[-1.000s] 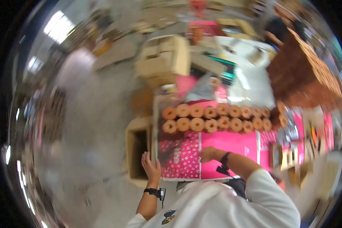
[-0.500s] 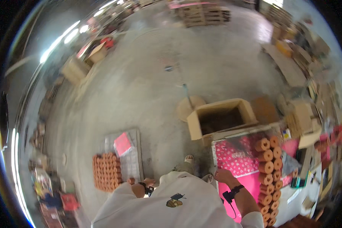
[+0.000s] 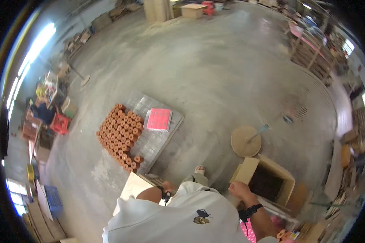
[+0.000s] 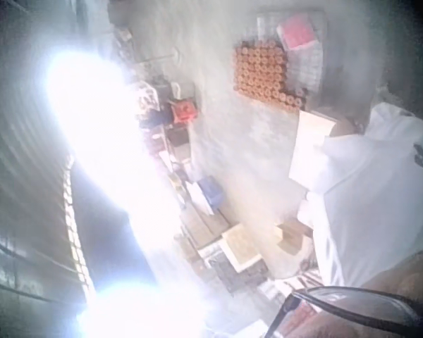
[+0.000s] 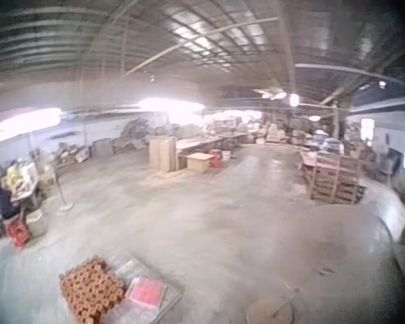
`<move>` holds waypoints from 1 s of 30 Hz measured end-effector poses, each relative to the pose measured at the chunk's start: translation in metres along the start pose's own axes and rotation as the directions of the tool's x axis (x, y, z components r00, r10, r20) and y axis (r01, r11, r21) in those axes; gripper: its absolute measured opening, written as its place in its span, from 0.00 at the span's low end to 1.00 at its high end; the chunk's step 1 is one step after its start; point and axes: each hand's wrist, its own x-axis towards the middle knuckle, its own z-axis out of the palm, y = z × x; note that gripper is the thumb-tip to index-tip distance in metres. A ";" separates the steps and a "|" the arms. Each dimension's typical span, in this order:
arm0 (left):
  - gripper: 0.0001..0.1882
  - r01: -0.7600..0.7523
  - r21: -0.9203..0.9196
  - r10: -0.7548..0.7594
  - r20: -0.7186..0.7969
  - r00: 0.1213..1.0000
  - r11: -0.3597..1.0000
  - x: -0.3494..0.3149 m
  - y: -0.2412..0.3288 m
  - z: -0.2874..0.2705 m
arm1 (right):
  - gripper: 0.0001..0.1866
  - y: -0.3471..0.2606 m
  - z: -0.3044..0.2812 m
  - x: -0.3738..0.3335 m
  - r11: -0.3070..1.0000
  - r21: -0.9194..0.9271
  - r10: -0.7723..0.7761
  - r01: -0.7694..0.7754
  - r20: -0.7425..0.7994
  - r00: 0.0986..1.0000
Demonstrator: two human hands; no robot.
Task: Moving small cylindrical wooden or bamboo parts from a pallet to a assembly table and arranging them.
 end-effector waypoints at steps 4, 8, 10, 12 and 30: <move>0.18 0.233 -0.717 -0.435 -0.108 0.894 0.657 0.009 -0.008 -0.074 | 0.15 -0.014 -0.055 0.062 0.992 -0.108 -0.060 0.068 0.079 0.995; 0.23 0.057 -0.967 -0.667 -0.127 0.734 0.248 0.017 -0.016 -0.148 | 0.18 -0.056 -0.104 0.131 0.968 -0.169 -0.156 0.187 0.181 0.971; 0.24 0.010 -0.991 -0.705 -0.088 0.703 0.133 0.006 -0.016 -0.177 | 0.18 -0.067 -0.114 0.169 0.951 -0.181 -0.197 0.250 0.267 0.943; 0.25 -0.013 -0.998 -0.766 -0.052 0.641 0.058 -0.011 -0.013 -0.197 | 0.18 -0.071 -0.117 0.214 0.931 -0.190 -0.232 0.310 0.347 0.909; 0.20 -0.505 -0.370 -0.564 0.766 0.309 -0.779 -0.076 0.176 0.022 | 0.16 -0.284 -0.077 0.455 0.395 -0.328 -0.439 0.858 0.753 0.490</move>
